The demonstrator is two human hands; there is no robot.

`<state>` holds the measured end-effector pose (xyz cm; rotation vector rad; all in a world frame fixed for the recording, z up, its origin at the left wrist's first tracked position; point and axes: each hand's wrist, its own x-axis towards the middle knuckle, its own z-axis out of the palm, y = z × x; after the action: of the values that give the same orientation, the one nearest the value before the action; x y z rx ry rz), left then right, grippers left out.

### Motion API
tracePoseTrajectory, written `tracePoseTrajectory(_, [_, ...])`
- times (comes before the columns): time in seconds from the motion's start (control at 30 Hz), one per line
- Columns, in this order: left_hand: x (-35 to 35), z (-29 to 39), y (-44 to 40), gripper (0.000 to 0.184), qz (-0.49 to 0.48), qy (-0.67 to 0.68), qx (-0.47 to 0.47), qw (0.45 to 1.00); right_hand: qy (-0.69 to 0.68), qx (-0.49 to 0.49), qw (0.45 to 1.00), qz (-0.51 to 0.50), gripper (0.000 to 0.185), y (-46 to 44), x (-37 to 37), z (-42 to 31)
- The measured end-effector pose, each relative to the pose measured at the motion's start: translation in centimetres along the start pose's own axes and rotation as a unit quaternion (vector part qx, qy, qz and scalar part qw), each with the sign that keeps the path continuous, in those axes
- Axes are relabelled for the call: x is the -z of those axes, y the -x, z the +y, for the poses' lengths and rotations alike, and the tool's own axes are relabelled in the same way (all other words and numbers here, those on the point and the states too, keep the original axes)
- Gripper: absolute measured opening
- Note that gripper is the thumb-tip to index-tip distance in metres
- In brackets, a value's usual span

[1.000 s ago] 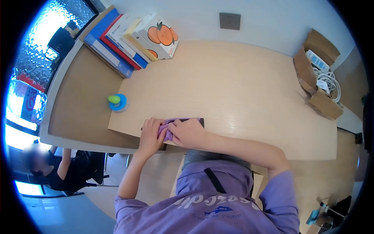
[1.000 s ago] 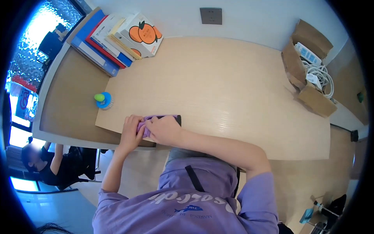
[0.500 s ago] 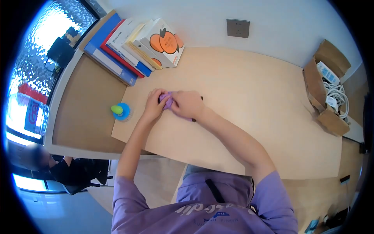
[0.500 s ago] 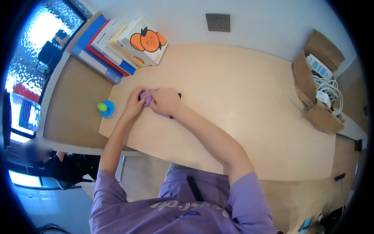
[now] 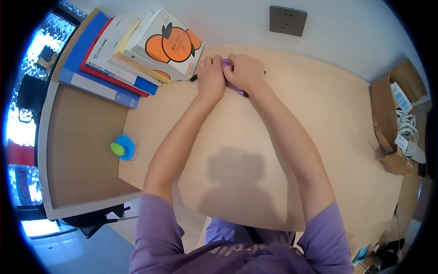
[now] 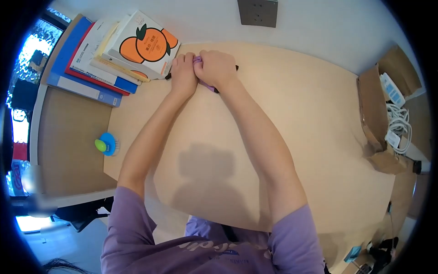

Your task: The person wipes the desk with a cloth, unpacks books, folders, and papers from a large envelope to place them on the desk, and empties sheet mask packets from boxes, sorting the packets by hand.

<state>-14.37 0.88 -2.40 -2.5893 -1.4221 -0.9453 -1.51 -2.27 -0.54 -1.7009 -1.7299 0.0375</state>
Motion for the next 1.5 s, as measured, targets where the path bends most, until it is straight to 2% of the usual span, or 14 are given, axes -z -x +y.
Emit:
tracePoseTrajectory(0.13, [-0.8, 0.4, -1.0, 0.029, 0.002, 0.03, 0.026, 0.999, 0.037, -0.057, 0.998, -0.011, 0.027, -1.4, -0.3, -0.3])
tracePoseTrajectory(0.33, [-0.7, 0.4, -1.1, 0.029, -0.003, 0.038, 0.05, 0.998, 0.056, -0.058, 0.997, 0.006, 0.028, -0.8, -0.6, -0.7])
tracePoseTrajectory(0.43, [-0.7, 0.4, -0.8, 0.021, 0.018, 0.007, 0.017, 1.0, 0.058, -0.071, 0.996, 0.0, 0.027, 0.8, -0.6, -0.9])
tracePoseTrajectory(0.53, [-0.1, 1.5, -0.2, 0.021, -0.023, 0.019, 0.01, 1.0, 0.072, -0.061, 0.995, -0.007, 0.027, 3.2, 0.2, -0.8])
tracePoseTrajectory(0.57, [0.0, 2.2, 0.5, 0.021, -0.037, 0.014, 0.007, 0.999, 0.056, -0.033, 0.998, 0.013, 0.027, 4.3, 0.9, -0.4])
tracePoseTrajectory(0.7, [0.0, 5.7, 3.5, 0.022, -0.034, -0.029, -0.036, 0.998, 0.029, 0.008, 0.999, -0.026, 0.028, 7.2, 6.0, 1.8])
tracePoseTrajectory(0.83, [-0.1, 10.2, 4.8, 0.029, -0.053, -0.013, -0.09, 0.994, 0.07, 0.092, 0.993, -0.003, 0.026, 7.0, 9.0, 7.5])
tracePoseTrajectory(1.0, [-0.2, 14.2, 5.8, 0.028, -0.082, 0.035, -0.133, 0.987, 0.074, 0.012, 0.997, 0.033, 0.023, 13.1, 11.9, 8.5])
tracePoseTrajectory(1.2, [4.4, 20.1, 11.9, 0.025, -0.179, 0.17, -0.264, 0.933, 0.019, -0.03, 0.999, 0.002, 0.013, 25.5, 19.6, 6.2])
tracePoseTrajectory(1.33, [7.7, 23.3, 17.1, 0.028, -0.248, 0.227, -0.303, 0.892, 0.017, -0.059, 0.998, -0.022, 0.01, 32.6, 23.5, 3.0])
tracePoseTrajectory(1.5, [9.5, 25.5, 20.5, 0.027, -0.26, 0.272, -0.374, 0.848, 0.08, -0.063, 0.994, -0.027, 0.009, 38.4, 25.4, 1.7])
